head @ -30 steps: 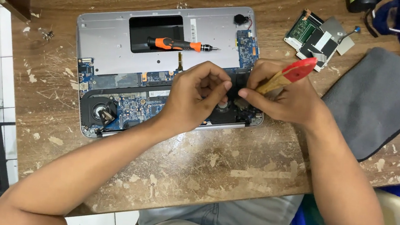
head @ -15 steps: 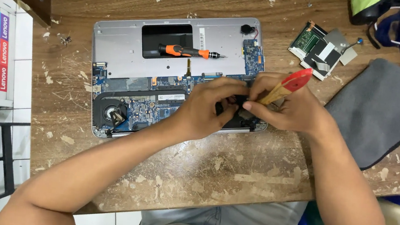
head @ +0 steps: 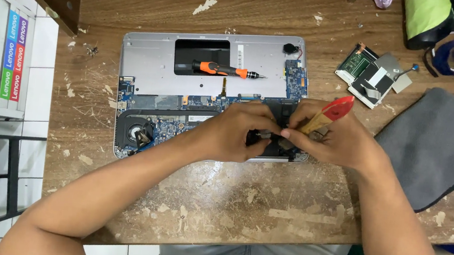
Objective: The person uses a screwdriver to remove screws from the back of a disassembled laptop. They then use a brush to clean the internal components and finally lift the motherboard out of the laptop casing.
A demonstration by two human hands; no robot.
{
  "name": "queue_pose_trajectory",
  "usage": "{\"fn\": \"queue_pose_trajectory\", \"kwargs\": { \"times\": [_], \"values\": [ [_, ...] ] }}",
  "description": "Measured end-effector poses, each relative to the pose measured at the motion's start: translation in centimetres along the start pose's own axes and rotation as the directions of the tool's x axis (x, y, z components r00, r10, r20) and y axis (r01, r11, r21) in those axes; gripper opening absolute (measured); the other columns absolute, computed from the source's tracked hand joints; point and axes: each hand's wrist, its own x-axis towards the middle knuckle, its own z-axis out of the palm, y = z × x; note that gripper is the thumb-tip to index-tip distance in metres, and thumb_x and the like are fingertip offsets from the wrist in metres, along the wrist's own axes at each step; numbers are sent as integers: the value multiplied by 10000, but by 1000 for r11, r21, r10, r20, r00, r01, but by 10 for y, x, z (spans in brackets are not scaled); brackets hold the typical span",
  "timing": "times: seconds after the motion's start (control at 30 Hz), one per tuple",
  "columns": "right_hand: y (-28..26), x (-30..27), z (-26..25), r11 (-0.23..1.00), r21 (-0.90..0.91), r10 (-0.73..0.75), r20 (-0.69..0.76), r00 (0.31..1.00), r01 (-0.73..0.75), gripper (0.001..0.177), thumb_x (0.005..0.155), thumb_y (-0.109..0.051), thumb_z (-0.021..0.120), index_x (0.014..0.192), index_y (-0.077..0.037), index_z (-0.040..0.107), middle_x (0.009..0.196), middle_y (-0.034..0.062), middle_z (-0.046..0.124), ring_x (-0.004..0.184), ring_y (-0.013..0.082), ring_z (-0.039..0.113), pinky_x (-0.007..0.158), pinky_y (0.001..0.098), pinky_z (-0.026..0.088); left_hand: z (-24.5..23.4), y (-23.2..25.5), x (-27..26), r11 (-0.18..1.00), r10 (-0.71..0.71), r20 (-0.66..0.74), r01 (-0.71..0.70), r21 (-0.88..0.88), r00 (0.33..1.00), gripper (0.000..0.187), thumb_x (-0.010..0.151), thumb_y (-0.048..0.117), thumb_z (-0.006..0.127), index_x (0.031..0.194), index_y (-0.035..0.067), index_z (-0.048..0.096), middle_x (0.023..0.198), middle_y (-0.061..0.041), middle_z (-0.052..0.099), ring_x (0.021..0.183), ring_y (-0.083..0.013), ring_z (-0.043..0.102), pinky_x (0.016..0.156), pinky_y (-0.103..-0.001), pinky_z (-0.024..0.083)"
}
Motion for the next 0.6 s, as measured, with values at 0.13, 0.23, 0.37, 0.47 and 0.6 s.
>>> {"fn": "queue_pose_trajectory", "kwargs": {
  "times": [0.13, 0.23, 0.37, 0.47, 0.6],
  "values": [
    [2, -6, 0, 1000, -10, 9, -25, 1000, -9, 59, 901, 9, 808, 891, -7, 751, 768, 143, 745, 674, 250, 767, 641, 368, 596, 2, 0, 1, 1000, 5, -2, -5, -26, 1000, 120, 920, -22, 802, 1032, 17, 821, 986, -185, 772, 934, -312, 720, 797, -387, 612],
    [5, -7, 0, 1000, -16, 11, -35, 999, -11, 69, 892, 5, 819, 884, -18, 754, 767, 142, 747, 667, 253, 767, 622, 372, 597, 3, -3, 0, 999, 1, -41, -2, -34, 999, 96, 934, -49, 781, 1014, -7, 811, 951, -203, 769, 902, -304, 722, 774, -377, 600],
    [1, -3, -5, 995, -40, 90, 65, 994, -87, 28, 886, -9, 782, 873, -4, 757, 711, 149, 741, 624, 250, 766, 594, 353, 628, 2, -3, 1, 999, -6, -55, 4, -40, 998, 79, 947, -36, 789, 1012, 0, 817, 936, -207, 781, 885, -303, 733, 790, -380, 592],
    [4, -5, -5, 996, -24, 85, 81, 993, -83, 22, 890, -10, 775, 881, -11, 754, 708, 134, 734, 616, 235, 764, 584, 343, 634, -1, -1, 2, 999, -6, -71, 2, -55, 997, 79, 949, -41, 785, 1005, 4, 816, 928, -204, 787, 876, -304, 740, 787, -382, 592],
    [4, -2, -2, 999, 14, 41, 68, 997, -42, 55, 902, -27, 796, 904, -45, 744, 749, 100, 728, 642, 206, 753, 590, 330, 631, 0, -1, 1, 999, -6, -83, 2, -52, 997, 59, 955, -34, 785, 988, 5, 814, 914, -188, 791, 865, -293, 743, 785, -370, 588]
  ]
}}
